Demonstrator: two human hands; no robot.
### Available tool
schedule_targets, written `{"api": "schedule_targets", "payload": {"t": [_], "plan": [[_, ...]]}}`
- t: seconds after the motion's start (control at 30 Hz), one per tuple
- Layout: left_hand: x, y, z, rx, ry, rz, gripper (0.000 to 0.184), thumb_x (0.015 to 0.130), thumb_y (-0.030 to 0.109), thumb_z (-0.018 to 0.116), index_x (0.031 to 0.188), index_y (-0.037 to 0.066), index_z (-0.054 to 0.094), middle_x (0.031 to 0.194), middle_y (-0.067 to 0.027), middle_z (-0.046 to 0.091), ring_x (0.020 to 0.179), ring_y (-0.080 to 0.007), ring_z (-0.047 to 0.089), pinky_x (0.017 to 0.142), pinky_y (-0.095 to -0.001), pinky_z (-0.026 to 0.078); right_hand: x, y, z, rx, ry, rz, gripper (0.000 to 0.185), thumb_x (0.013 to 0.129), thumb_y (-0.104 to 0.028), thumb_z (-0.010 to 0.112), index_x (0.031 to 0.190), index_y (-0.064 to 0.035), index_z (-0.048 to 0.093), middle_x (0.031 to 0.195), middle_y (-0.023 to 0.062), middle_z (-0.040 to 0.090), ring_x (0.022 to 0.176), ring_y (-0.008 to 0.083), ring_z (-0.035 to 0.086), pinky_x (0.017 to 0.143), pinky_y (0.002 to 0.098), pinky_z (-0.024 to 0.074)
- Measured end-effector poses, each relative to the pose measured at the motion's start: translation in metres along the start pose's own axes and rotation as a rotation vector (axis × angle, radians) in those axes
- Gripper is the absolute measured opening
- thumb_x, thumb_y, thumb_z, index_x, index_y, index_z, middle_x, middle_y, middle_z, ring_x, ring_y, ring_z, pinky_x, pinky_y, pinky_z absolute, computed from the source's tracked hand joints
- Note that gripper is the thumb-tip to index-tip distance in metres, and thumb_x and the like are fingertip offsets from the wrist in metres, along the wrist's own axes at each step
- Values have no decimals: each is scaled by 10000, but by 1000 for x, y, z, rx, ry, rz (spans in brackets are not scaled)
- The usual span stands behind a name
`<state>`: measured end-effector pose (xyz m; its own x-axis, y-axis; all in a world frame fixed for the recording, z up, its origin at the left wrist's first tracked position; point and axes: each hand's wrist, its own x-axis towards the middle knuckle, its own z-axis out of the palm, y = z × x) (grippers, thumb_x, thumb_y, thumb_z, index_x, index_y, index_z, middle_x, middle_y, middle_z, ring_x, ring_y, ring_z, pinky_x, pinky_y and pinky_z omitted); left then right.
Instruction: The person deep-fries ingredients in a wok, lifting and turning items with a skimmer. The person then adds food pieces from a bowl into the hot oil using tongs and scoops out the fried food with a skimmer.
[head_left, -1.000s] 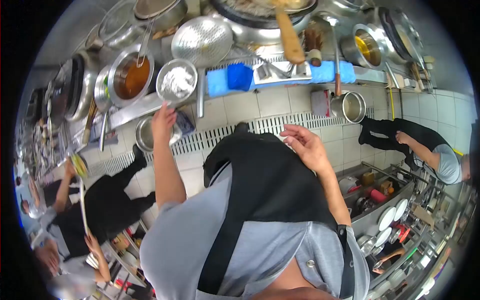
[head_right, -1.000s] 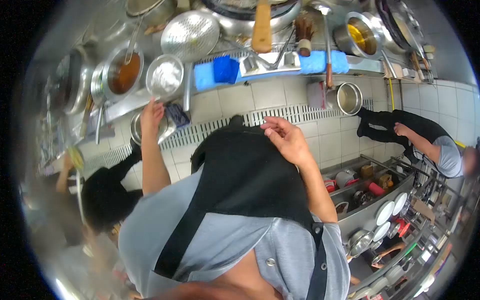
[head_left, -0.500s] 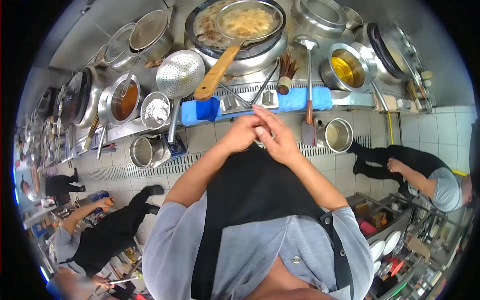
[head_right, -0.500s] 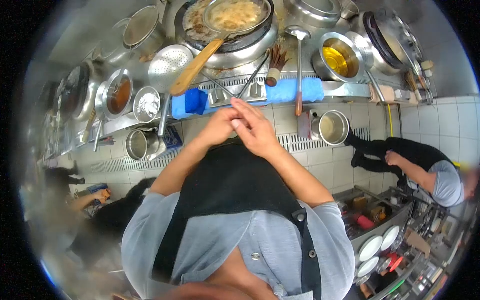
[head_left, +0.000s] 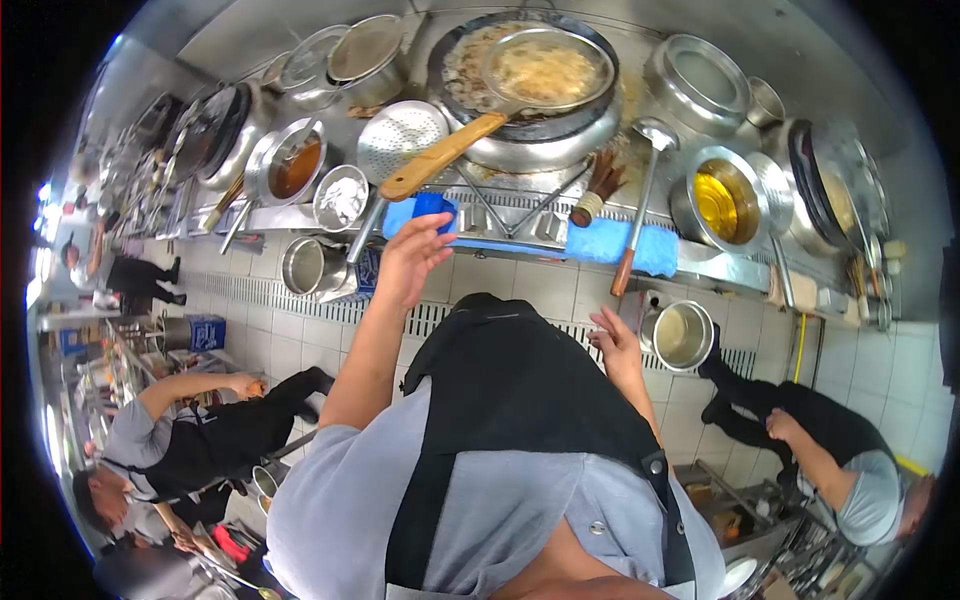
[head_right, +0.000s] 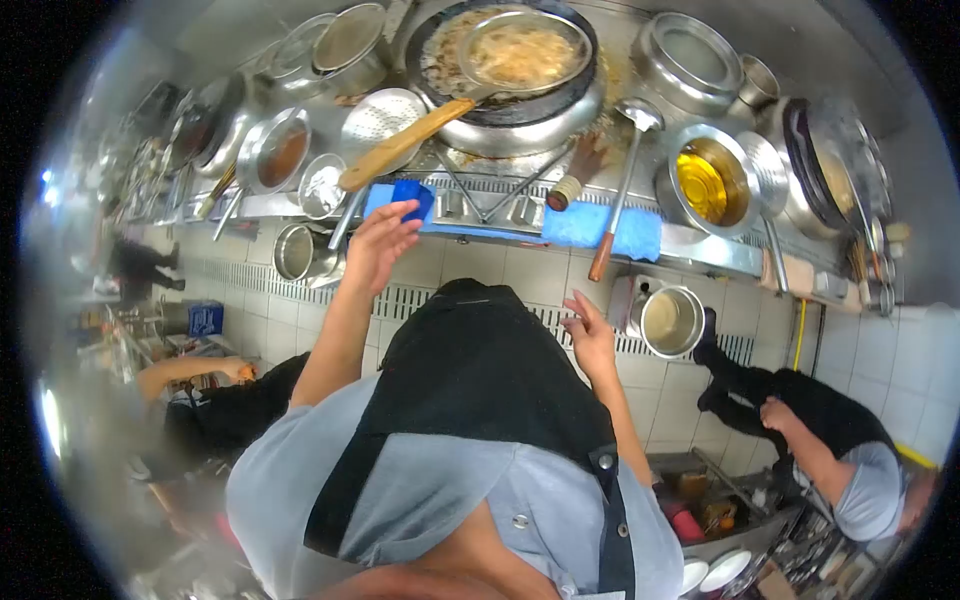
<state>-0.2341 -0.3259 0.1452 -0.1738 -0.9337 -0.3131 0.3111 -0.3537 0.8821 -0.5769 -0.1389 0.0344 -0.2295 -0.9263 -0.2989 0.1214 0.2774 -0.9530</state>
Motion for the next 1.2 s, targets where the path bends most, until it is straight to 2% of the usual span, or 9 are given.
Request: {"api": "schedule_targets", "payload": {"t": [0.23,0.43,0.5,0.63,0.73,0.83,0.97,1.1,1.2], "plan": [[14,-42,97,281,-664,-430,743,1040,648,331,1392,32,552,1437,-153,558,1296,-275,559,1103,-437,417,20,-119,59,-328,94,-560,373,1011,-173,555,1324,21,614,1222,156,703,1126,276,671,1037,391,470],[-6,-14,158,40,-1086,-33,948,986,742,296,1494,-54,368,1577,-238,301,1458,-324,316,1191,-420,272,63,-197,103,-641,-3,-1169,689,998,-575,339,1200,-25,700,1158,159,723,1118,307,670,1080,517,390],[-23,24,152,105,-1094,301,1000,969,761,312,1507,-82,324,1617,-253,215,1500,-339,235,1210,-414,230,67,-206,112,-518,123,-1117,687,1007,-572,344,1232,-16,679,1211,164,706,1178,306,636,1103,506,372],[-28,38,127,624,-933,932,1000,913,761,456,1539,-11,341,1659,-298,53,1538,-443,120,1233,-468,160,72,-200,159,327,24,-450,877,987,-736,249,1559,-80,356,1550,225,420,1252,339,570,1108,508,388],[-1,18,96,886,-829,1227,873,893,720,534,1545,152,412,1632,-336,124,1511,-515,151,1223,-556,137,87,-167,179,893,-584,-121,1022,872,-893,223,1595,-174,290,1548,242,416,1156,335,615,1024,501,482],[37,3,51,775,-853,1414,838,894,705,541,1535,177,430,1629,-318,174,1506,-503,191,1224,-548,153,88,-146,212,960,-589,-152,975,922,-836,236,1605,-141,246,1537,254,424,1248,355,573,1093,514,427],[45,20,2,1045,-686,1339,837,928,665,520,1544,107,412,1625,-269,250,1520,-403,250,1219,-552,194,49,-190,255,687,-102,-176,904,981,-760,238,1588,-91,279,1521,237,458,1347,366,503,1153,506,352],[51,-4,-16,1078,-662,245,789,945,497,610,1554,57,372,1613,-207,328,1517,-385,252,1229,-442,230,33,-196,267,-385,-10,-885,670,1063,-525,339,1464,-11,496,1488,231,504,1403,378,450,1173,488,303],[26,-18,-14,520,-838,770,637,935,321,647,1471,28,468,1513,-211,460,1430,-385,390,1181,-414,319,46,-150,281,-625,32,-929,391,954,-271,525,1202,-38,718,1344,224,622,1294,361,564,1143,496,344]]}}
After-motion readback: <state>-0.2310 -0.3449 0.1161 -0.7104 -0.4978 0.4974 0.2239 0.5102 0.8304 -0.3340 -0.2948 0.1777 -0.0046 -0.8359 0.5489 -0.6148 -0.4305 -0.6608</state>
